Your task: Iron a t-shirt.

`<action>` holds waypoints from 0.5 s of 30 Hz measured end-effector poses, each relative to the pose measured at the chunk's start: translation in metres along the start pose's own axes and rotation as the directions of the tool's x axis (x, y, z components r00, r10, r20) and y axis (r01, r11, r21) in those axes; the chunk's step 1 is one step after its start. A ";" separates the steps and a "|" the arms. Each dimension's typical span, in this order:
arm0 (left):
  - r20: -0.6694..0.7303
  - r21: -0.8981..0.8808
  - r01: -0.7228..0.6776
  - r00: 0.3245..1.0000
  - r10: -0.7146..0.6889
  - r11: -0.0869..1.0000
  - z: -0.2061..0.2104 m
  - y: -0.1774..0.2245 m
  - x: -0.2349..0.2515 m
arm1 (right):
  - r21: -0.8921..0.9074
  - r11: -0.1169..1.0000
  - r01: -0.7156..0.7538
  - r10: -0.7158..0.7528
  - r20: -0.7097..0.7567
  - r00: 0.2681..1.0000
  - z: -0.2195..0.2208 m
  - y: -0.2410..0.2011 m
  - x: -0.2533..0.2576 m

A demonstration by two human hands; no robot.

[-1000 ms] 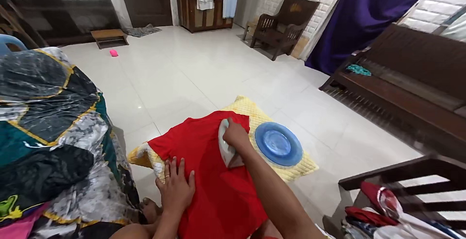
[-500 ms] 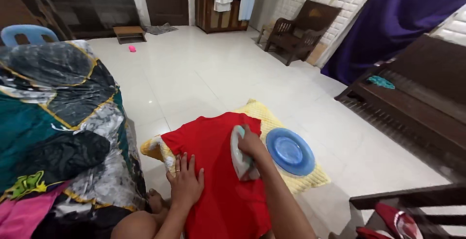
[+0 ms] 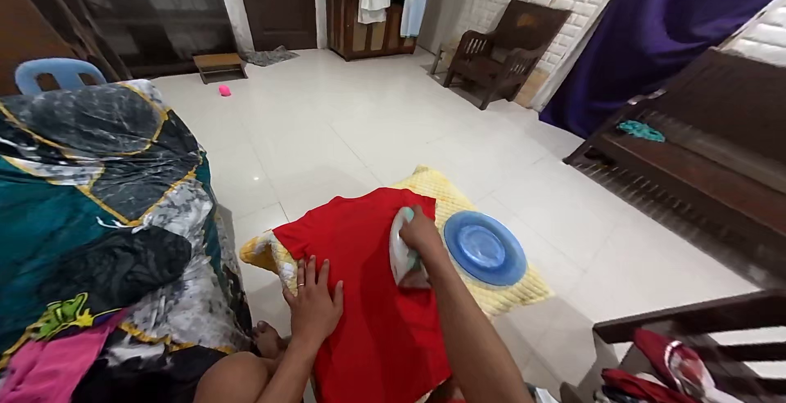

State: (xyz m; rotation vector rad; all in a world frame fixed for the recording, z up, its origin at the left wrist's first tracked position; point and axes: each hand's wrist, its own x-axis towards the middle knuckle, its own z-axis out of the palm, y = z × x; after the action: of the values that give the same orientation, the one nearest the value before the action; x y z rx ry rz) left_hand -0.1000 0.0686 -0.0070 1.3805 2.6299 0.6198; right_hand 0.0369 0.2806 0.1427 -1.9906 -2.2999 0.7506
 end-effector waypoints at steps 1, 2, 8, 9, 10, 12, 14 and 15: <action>0.002 -0.001 -0.006 1.000 0.006 1.000 0.000 0.000 -0.001 | -0.011 1.000 -0.010 0.010 -0.003 1.000 -0.005 -0.008 0.016; -0.006 0.003 -0.013 1.000 0.013 1.000 0.000 -0.001 -0.002 | -0.026 1.000 -0.015 0.015 -0.002 1.000 -0.008 -0.013 0.028; 0.013 0.000 -0.017 1.000 0.017 1.000 0.004 -0.001 0.000 | -0.101 0.994 -0.032 0.033 0.005 0.999 0.000 -0.005 0.023; 0.022 -0.003 -0.015 1.000 0.015 1.000 0.003 -0.001 0.000 | -0.092 0.995 -0.034 0.034 0.003 0.999 0.003 0.003 0.007; 0.029 -0.004 -0.013 0.999 0.013 1.000 0.003 -0.001 0.000 | -0.084 0.996 -0.035 0.035 0.005 0.999 0.006 0.013 -0.012; 0.032 -0.003 -0.019 0.999 0.019 1.000 0.002 -0.002 -0.001 | -0.074 0.996 -0.054 0.055 0.011 0.998 0.013 0.035 -0.055; 0.032 -0.007 -0.030 0.999 0.031 1.000 0.001 -0.002 -0.001 | -0.079 0.992 -0.095 0.098 0.035 0.995 0.016 0.054 -0.098; 0.028 -0.009 -0.034 0.999 0.035 0.999 0.001 -0.002 -0.001 | -0.084 0.990 -0.117 0.121 0.048 0.992 0.018 0.062 -0.116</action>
State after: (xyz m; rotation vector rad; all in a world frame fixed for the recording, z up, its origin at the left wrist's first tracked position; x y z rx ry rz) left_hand -0.1011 0.0670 -0.0085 1.4245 2.5837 0.6110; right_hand 0.1117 0.1711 0.1394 -2.1857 -2.2929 0.7362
